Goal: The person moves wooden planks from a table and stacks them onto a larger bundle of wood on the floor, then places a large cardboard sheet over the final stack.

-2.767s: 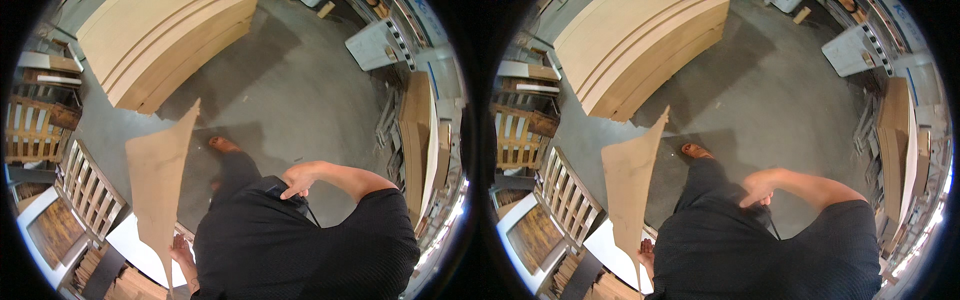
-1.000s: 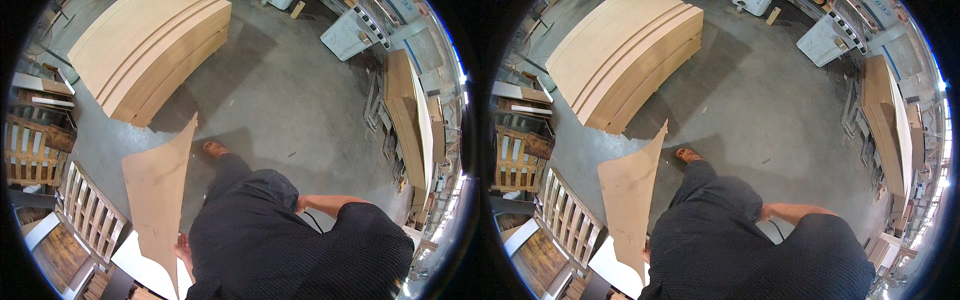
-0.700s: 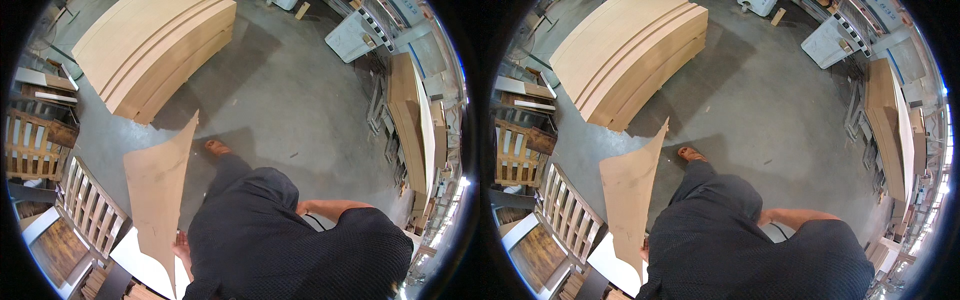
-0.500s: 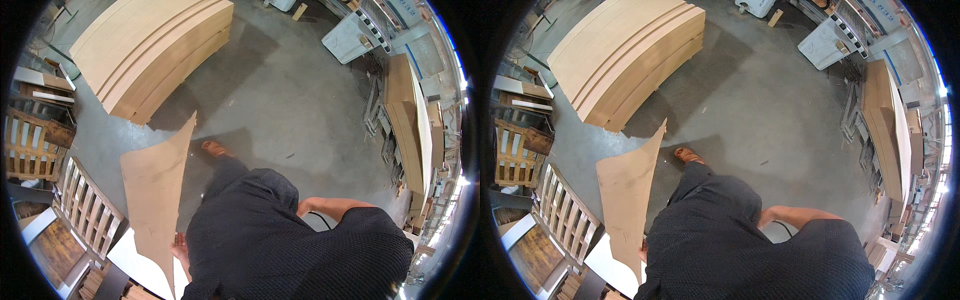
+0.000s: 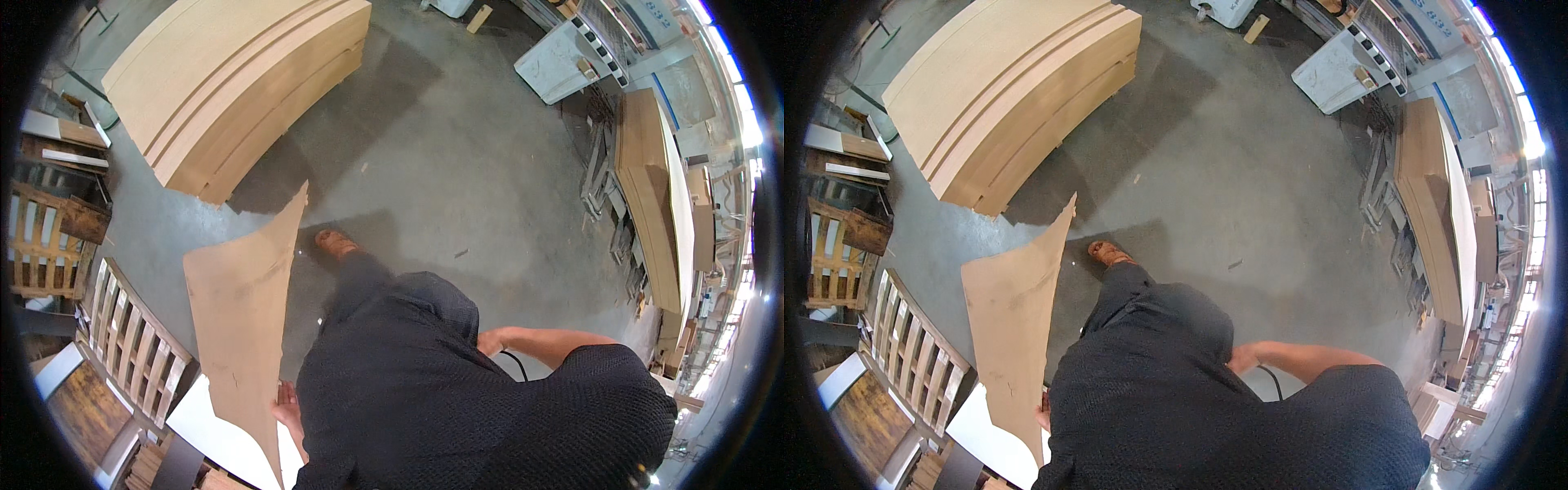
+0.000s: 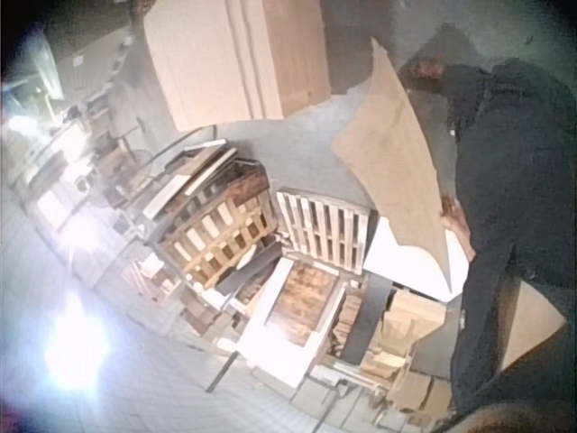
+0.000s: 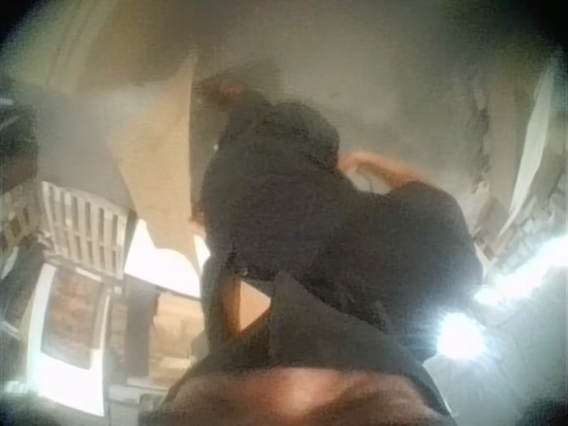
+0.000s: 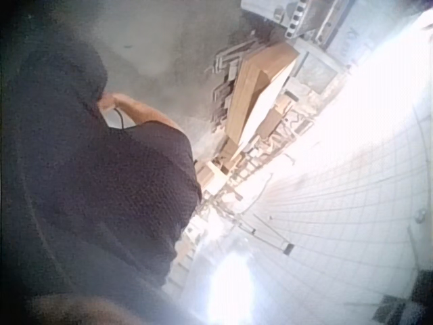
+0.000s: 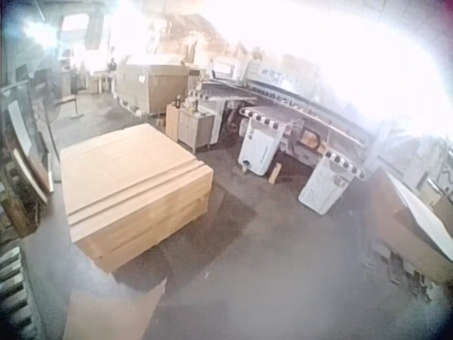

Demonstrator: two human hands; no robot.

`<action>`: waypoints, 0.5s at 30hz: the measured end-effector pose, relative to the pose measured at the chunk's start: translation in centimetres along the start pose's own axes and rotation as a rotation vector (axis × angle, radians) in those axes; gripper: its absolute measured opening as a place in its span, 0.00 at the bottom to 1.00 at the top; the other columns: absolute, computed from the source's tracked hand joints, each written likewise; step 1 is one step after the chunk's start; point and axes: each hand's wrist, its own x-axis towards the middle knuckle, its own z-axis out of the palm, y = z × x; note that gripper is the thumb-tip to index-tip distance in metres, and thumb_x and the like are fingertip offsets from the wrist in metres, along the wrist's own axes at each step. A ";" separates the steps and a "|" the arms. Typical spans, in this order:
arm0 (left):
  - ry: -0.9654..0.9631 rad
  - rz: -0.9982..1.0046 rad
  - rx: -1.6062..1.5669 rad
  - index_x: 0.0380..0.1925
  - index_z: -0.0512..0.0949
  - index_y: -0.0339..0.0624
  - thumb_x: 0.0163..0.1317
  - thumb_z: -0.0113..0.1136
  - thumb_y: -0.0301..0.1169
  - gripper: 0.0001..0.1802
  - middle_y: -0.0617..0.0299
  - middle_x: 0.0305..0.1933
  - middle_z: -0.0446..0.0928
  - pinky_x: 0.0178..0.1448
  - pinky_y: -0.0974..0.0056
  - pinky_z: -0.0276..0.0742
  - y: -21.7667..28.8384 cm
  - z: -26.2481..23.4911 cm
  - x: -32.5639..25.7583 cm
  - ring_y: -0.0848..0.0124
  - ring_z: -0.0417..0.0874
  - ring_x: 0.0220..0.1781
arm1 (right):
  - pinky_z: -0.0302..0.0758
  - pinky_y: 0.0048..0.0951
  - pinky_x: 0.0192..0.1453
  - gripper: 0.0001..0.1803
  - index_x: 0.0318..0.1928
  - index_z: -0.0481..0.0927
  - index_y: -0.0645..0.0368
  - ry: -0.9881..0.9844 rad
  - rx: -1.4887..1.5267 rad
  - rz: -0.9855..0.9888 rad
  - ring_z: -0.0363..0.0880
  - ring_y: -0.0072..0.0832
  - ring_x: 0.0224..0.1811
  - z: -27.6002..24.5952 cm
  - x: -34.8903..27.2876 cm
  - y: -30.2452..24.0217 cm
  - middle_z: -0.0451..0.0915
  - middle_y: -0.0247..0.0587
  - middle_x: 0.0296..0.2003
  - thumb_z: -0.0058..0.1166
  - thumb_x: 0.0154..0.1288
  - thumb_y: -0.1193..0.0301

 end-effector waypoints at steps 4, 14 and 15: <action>-0.077 -0.034 -0.013 0.61 0.60 0.21 0.70 0.32 0.47 0.35 0.38 0.60 0.70 0.70 0.49 0.69 -0.6 -2.7 3.9 0.46 0.72 0.63 | 0.61 0.38 0.71 0.32 0.64 0.69 0.67 0.032 0.084 0.224 0.68 0.42 0.65 -0.8 0.7 3.1 0.71 0.52 0.63 0.55 0.64 0.62; -0.054 -0.019 -0.036 0.55 0.65 0.22 0.70 0.33 0.46 0.32 0.39 0.56 0.73 0.67 0.49 0.71 -0.2 -2.7 4.1 0.48 0.76 0.59 | 0.68 0.39 0.63 0.35 0.63 0.73 0.58 0.033 -0.084 0.148 0.71 0.38 0.61 -1.6 -0.7 -4.8 0.76 0.46 0.59 0.60 0.59 0.52; -0.094 -0.024 -0.064 0.55 0.66 0.23 0.69 0.34 0.47 0.32 0.40 0.55 0.73 0.68 0.49 0.71 -0.2 -3.8 4.8 0.49 0.76 0.58 | 0.68 0.40 0.63 0.35 0.63 0.73 0.57 0.007 -0.076 0.041 0.72 0.38 0.61 -1.4 0.1 -3.7 0.75 0.46 0.59 0.59 0.59 0.51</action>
